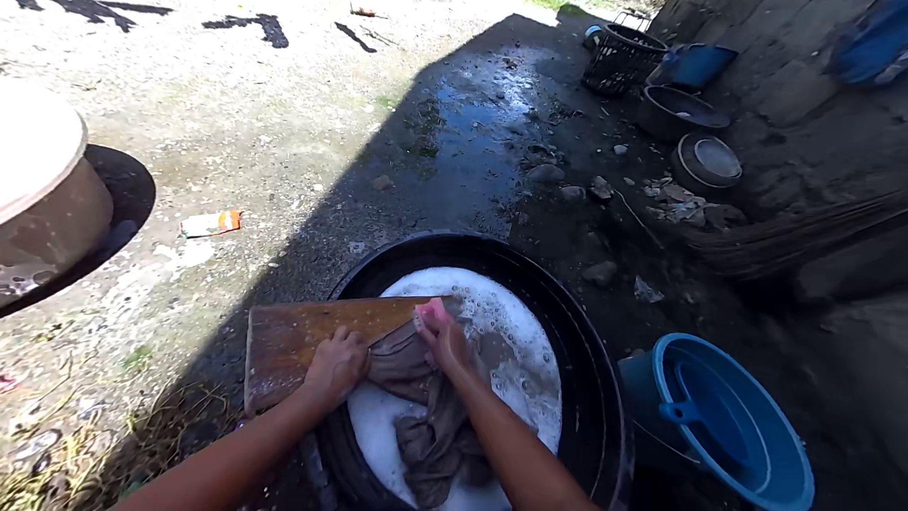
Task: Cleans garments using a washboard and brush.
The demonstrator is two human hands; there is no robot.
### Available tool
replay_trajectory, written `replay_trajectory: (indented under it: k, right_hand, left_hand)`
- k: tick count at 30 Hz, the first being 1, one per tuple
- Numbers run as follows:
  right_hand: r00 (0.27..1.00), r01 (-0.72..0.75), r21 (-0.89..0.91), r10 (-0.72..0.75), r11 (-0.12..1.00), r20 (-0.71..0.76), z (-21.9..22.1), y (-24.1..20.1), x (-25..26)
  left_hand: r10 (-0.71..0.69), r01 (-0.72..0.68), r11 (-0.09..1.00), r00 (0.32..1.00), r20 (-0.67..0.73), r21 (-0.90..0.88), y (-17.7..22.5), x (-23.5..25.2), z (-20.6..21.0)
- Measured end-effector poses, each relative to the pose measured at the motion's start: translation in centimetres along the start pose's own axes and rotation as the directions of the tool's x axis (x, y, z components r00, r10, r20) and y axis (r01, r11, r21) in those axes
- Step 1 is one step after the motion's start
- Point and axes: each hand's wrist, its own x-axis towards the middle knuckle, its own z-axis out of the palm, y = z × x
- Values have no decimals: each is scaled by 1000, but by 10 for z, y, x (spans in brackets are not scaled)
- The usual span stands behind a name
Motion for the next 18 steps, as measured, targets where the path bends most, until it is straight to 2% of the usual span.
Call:
replay_trajectory:
  k: [1, 2, 3, 4, 5, 7, 8, 9, 10, 12, 13, 15, 16, 18]
  right_hand:
    - [998, -53, 35, 55, 998, -30, -12, 21, 23]
    - [993, -89, 143, 99, 986, -64, -24, 43, 40]
    - [987, -89, 343, 128, 935, -93, -36, 58, 50]
    - [985, -51, 580, 138, 813, -107, -44, 65, 52]
    - [991, 8, 774, 101, 633, -93, -50, 66, 46]
    - [979, 95, 971, -197, 220, -51, -53, 67, 23]
    - [943, 79, 994, -329, 72, -51, -49, 64, 11]
    - [907, 58, 998, -418, 23, -43, -46, 58, -2]
    - [867, 75, 996, -498, 56, -37, -46, 52, -14]
    - [805, 212, 953, -592, 216, -45, -58, 44, -31]
    - [782, 272, 934, -618, 231, -76, -67, 43, -39]
    - [690, 368, 913, -709, 175, -142, -89, 44, -58]
    - [638, 396, 909, -751, 131, -170, -101, 43, -70]
    - [565, 441, 894, -798, 79, -208, -123, 38, -101]
  left_hand:
    - [12, -11, 1000, 1000, 6, -5, 0, 0, -1]
    - [44, -44, 999, 999, 8, -28, 0, 1, -2]
    - [100, -100, 992, 995, -4, -75, -1, 4, -3]
    - [179, -185, 970, 983, -49, -155, -3, 9, -3]
    - [258, -279, 924, 960, -111, -262, -4, 14, -3]
    - [376, -438, 755, 899, -226, -487, 6, 22, -7]
    - [423, -499, 655, 864, -272, -568, 15, 26, -12]
    - [455, -542, 560, 833, -314, -627, 24, 28, -19]
    - [471, -578, 479, 804, -362, -660, 32, 31, -25]
    - [498, -617, 383, 765, -408, -688, 40, 37, -36]
    - [533, -636, 357, 740, -410, -684, 41, 40, -39]
    - [649, -696, 320, 655, -386, -643, 44, 46, -37]
    - [710, -723, 320, 611, -350, -612, 50, 47, -35]
    - [788, -747, 375, 569, -235, -549, 68, 40, -34]
